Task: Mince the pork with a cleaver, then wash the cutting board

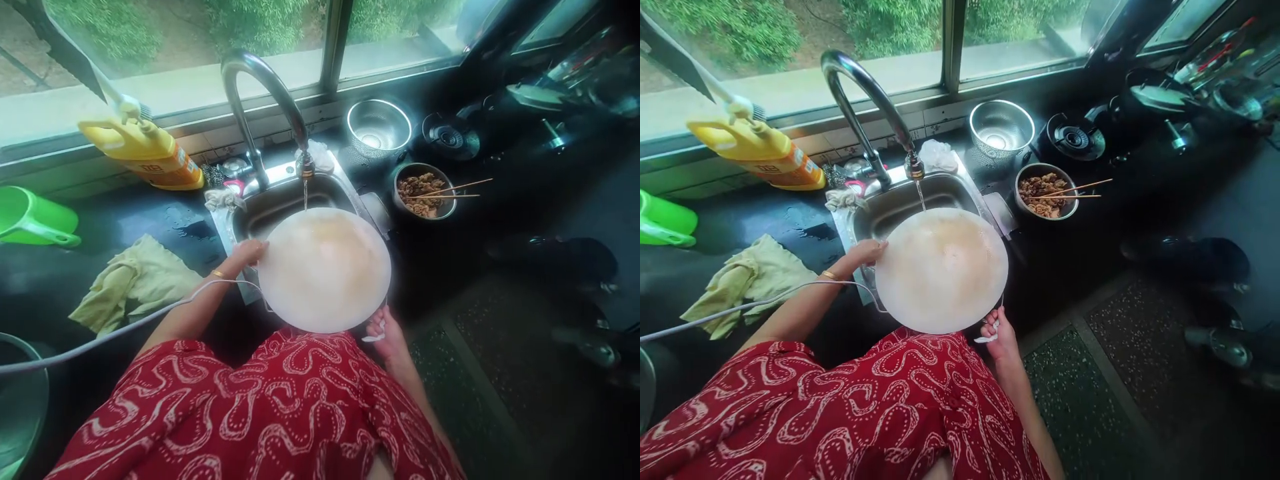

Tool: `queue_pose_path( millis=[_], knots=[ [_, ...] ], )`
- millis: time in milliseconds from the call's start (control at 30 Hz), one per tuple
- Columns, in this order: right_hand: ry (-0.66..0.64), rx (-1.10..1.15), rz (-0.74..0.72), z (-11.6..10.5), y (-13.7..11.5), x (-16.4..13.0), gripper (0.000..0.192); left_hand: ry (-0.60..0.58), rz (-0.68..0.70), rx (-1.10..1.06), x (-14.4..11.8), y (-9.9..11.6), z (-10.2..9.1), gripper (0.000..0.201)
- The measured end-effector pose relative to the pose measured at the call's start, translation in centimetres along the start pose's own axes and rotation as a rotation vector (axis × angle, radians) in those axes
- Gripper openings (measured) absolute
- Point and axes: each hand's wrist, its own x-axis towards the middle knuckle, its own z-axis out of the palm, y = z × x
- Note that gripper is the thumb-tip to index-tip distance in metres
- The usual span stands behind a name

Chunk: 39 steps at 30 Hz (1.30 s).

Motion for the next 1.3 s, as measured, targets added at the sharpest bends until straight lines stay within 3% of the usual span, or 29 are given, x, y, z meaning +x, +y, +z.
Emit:
queue_pose_path(
  millis=[67, 167, 300, 367, 433, 500, 600, 667, 767, 867, 967, 1100, 1200, 1300],
  knots=[
    [-0.003, 0.004, -0.002, 0.1, 0.1, -0.1, 0.037, 0.036, 0.058, -0.012, 0.3, 1.9, -0.3, 0.033],
    [0.011, -0.002, -0.007, 0.4, 0.2, -0.3, 0.039, -0.001, 0.127, -0.234, 1.8, 7.1, 0.4, 0.023],
    [-0.013, -0.008, -0.004, 0.5, 0.2, -0.3, 0.038, -0.332, 0.046, -1.156, 3.7, 15.1, 1.8, 0.020],
    [-0.032, -0.020, -0.016, 0.5, 0.2, -0.3, 0.036, -0.431, 0.066, -1.404, 4.2, 17.8, 1.7, 0.020],
    [-0.045, -0.042, -0.031, 0.5, 0.2, -0.3, 0.035, -0.465, 0.115, -1.508, 4.4, 19.0, 1.4, 0.025],
    [-0.049, -0.064, -0.039, 0.5, 0.3, -0.3, 0.035, -0.477, 0.161, -1.455, 3.6, 18.6, 1.6, 0.033],
    [-0.051, -0.065, -0.051, 0.5, 0.4, -0.4, 0.034, -0.500, 0.264, -1.081, -0.3, 15.5, 3.9, 0.046],
    [-0.058, -0.057, -0.059, 0.6, 0.4, -0.5, 0.033, -0.505, 0.446, -0.684, -4.9, 12.7, 6.5, 0.048],
    [-0.059, -0.053, -0.042, 0.8, 0.1, -0.9, 0.033, -0.367, 0.819, -0.157, -12.1, 9.4, 10.3, 0.053],
    [-0.036, -0.049, -0.002, 1.1, -0.3, -1.1, 0.034, -0.312, 1.023, 0.122, -15.4, 7.7, 12.3, 0.063],
    [-0.004, -0.055, 0.018, 0.9, -0.2, -1.3, 0.035, -0.244, 0.969, 0.232, -13.0, 6.0, 11.9, 0.059],
    [-0.035, -0.066, 0.009, 0.4, 0.5, -1.4, 0.035, -0.088, 0.719, 0.210, -4.3, 2.6, 8.9, 0.057],
    [-0.072, -0.027, -0.010, 0.4, 1.0, -1.4, 0.035, -0.030, 0.458, -0.051, 2.4, 1.3, 5.8, 0.054],
    [-0.097, -0.026, -0.050, 0.8, 1.1, -1.2, 0.034, 0.030, 0.244, -0.319, 6.9, 2.8, 3.3, 0.049]
  ],
)
